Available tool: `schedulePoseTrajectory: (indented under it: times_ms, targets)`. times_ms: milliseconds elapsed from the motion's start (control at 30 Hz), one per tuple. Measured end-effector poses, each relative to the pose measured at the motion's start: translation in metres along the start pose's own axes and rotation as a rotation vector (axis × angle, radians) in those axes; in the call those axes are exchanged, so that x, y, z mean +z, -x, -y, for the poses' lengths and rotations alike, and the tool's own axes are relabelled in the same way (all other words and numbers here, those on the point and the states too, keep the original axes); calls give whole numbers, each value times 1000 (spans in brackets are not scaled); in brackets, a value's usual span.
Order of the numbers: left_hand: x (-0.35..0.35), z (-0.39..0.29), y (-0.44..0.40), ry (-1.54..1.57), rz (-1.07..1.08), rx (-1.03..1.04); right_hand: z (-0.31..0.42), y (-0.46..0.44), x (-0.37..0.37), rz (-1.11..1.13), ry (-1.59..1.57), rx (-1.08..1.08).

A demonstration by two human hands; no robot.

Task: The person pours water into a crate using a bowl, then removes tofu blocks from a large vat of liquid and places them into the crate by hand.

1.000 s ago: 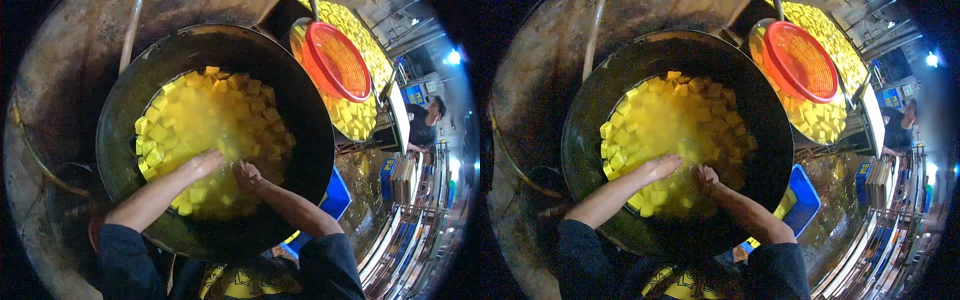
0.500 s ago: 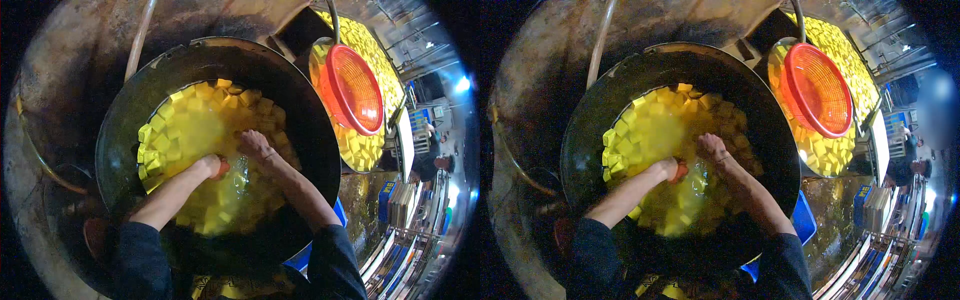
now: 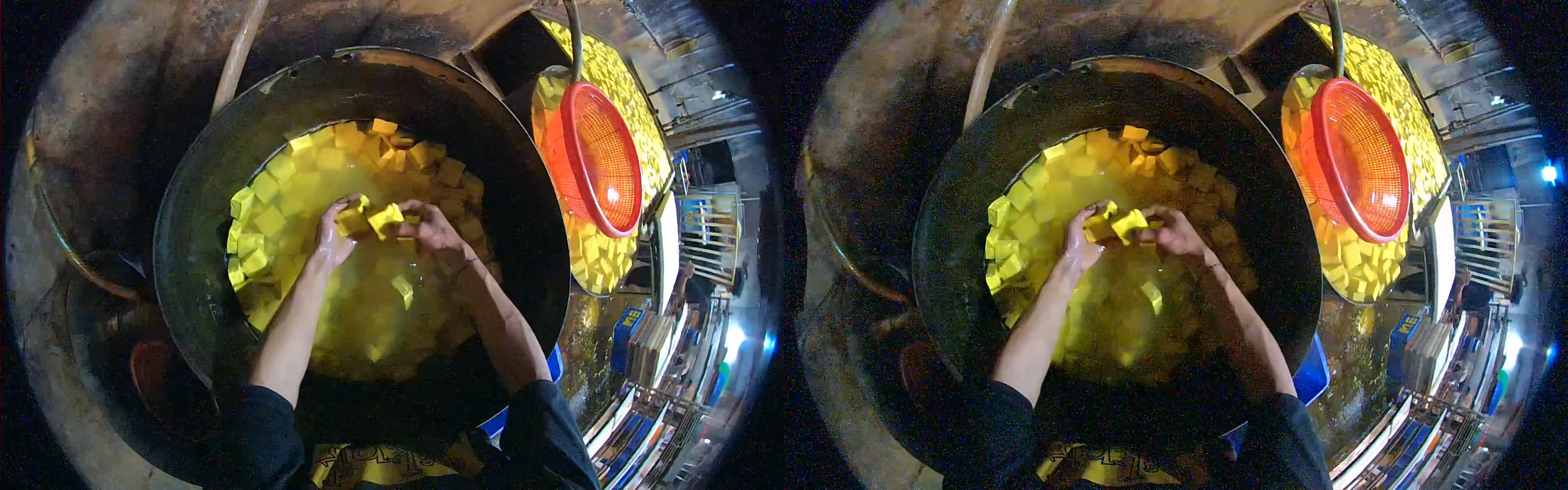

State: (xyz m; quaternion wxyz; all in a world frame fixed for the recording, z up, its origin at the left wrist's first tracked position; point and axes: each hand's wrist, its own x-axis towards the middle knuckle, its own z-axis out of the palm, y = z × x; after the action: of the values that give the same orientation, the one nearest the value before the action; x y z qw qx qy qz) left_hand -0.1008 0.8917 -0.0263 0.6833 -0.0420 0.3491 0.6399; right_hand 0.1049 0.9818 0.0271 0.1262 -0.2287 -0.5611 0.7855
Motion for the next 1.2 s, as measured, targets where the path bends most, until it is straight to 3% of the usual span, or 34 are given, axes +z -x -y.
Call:
schedulePoseTrajectory:
  times_ms: [67,133,167,200,267,333,367,400,467,533,567,600,633,667,733,767,800,867,933,967,1033,1100,1200]
  targets:
    - [12,11,0,82,-85,49,5,-10,19,-102,61,-65]
    - [15,19,-5,174,-24,97,7,-23,38,-194,172,8]
    - [17,24,-8,252,54,83,4,-26,47,-325,294,-82]
    - [15,23,-9,179,-118,116,6,-27,49,-395,462,-85]
    - [20,33,-14,404,57,168,17,-29,58,-468,633,-77]
    - [27,37,-13,416,117,195,24,-30,66,-424,510,-397]
    - [31,39,-11,422,177,218,44,-28,73,-364,548,-175]
    - [35,41,-8,424,176,214,49,-28,79,-367,548,-171]
    - [54,37,5,592,127,137,48,-30,87,-514,1182,208]
    - [60,33,22,647,197,44,6,-25,50,-366,1076,-70]
    - [49,35,19,766,292,37,14,-16,47,-209,870,-200]
    - [40,37,14,883,390,31,18,-14,49,-211,1010,-260]
    - [58,23,28,695,130,77,26,-11,54,-223,1154,-323]
    - [43,18,23,574,1,-16,33,-9,58,-244,1295,-387]
    - [36,8,16,604,44,94,36,3,78,-229,1171,712]
    - [38,-7,15,710,-71,43,9,19,81,-225,1165,714]
    - [34,-17,8,650,-84,93,-35,37,78,-192,1331,415]
    - [25,-35,-1,574,-11,131,-76,41,67,-156,1470,99]
    - [26,-52,4,525,-31,177,-86,25,57,299,1728,356]
    - [26,-60,7,483,-45,217,-88,22,51,231,1630,136]
    - [23,-73,13,472,-28,272,-91,21,30,173,1539,15]
    - [20,-84,16,515,-23,324,-41,2,45,-70,1163,326]
    - [-1,-88,3,676,40,305,-3,-30,80,-92,1155,231]
